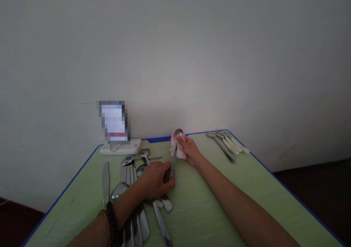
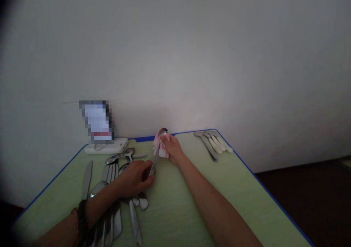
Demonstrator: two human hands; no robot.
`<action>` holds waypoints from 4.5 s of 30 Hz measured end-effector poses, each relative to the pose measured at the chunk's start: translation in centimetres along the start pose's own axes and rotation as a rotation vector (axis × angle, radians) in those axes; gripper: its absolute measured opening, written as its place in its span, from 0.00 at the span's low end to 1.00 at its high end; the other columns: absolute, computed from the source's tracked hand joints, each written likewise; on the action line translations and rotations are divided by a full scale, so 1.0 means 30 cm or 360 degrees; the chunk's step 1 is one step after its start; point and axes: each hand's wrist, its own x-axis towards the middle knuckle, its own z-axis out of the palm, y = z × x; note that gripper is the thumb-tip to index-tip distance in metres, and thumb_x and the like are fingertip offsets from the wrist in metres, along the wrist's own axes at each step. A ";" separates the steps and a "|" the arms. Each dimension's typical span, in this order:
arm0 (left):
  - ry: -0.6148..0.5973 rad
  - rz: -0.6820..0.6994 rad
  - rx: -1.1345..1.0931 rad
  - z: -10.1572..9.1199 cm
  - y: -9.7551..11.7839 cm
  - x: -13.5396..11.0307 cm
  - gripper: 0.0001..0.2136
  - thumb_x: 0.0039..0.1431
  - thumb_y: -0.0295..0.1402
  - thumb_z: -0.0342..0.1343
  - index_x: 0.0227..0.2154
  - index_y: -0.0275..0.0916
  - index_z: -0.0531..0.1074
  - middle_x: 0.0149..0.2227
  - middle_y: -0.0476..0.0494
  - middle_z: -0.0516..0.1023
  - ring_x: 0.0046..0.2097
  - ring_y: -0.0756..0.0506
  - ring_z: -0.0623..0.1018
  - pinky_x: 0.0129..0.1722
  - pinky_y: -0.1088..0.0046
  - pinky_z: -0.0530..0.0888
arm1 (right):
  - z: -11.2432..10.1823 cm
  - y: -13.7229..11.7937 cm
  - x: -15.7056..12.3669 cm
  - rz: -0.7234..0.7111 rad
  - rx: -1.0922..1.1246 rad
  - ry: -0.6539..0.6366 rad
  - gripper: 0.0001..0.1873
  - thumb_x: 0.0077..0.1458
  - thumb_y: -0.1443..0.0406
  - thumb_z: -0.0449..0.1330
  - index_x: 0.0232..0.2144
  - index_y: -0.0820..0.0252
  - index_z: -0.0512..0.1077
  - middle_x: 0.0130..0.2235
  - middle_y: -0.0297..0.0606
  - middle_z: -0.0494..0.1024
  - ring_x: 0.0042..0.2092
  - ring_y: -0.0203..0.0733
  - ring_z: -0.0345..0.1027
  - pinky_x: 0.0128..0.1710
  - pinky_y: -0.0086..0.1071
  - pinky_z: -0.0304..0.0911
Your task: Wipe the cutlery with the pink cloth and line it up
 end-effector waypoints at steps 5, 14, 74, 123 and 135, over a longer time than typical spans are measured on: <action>-0.0006 -0.0033 -0.0029 0.005 0.001 0.006 0.05 0.51 0.34 0.47 0.23 0.40 0.60 0.22 0.50 0.67 0.27 0.48 0.67 0.28 0.73 0.58 | 0.002 -0.005 -0.001 0.0015 0.0001 0.0041 0.20 0.36 0.53 0.66 0.26 0.60 0.65 0.19 0.28 0.70 0.18 0.33 0.62 0.18 0.29 0.61; -0.0024 -0.0038 -0.0028 -0.001 0.002 0.007 0.06 0.51 0.35 0.48 0.22 0.40 0.60 0.21 0.51 0.67 0.27 0.48 0.67 0.28 0.73 0.58 | -0.009 0.009 0.010 -0.0001 -0.0082 0.0091 0.19 0.39 0.54 0.65 0.27 0.61 0.66 0.19 0.28 0.70 0.19 0.31 0.61 0.20 0.26 0.60; -0.0018 -0.0017 -0.0141 -0.007 0.003 -0.001 0.07 0.52 0.36 0.46 0.22 0.41 0.59 0.17 0.54 0.64 0.20 0.51 0.66 0.23 0.76 0.56 | 0.005 0.002 0.004 0.0065 0.0032 0.0071 0.17 0.39 0.56 0.65 0.28 0.60 0.66 0.21 0.29 0.72 0.20 0.33 0.63 0.21 0.29 0.62; -0.0028 -0.0055 -0.0086 0.003 -0.004 0.004 0.06 0.53 0.35 0.46 0.24 0.40 0.61 0.18 0.53 0.68 0.22 0.50 0.68 0.23 0.75 0.56 | -0.003 0.003 0.005 0.0062 0.0026 0.0109 0.17 0.39 0.56 0.65 0.27 0.60 0.67 0.21 0.28 0.71 0.22 0.31 0.62 0.23 0.27 0.60; -0.0017 -0.0056 -0.0074 -0.004 0.000 -0.002 0.06 0.52 0.35 0.46 0.23 0.41 0.61 0.18 0.53 0.67 0.22 0.50 0.67 0.24 0.75 0.56 | 0.000 0.000 0.000 0.0051 0.0039 0.0094 0.17 0.39 0.57 0.66 0.28 0.61 0.67 0.20 0.29 0.71 0.21 0.31 0.62 0.23 0.27 0.59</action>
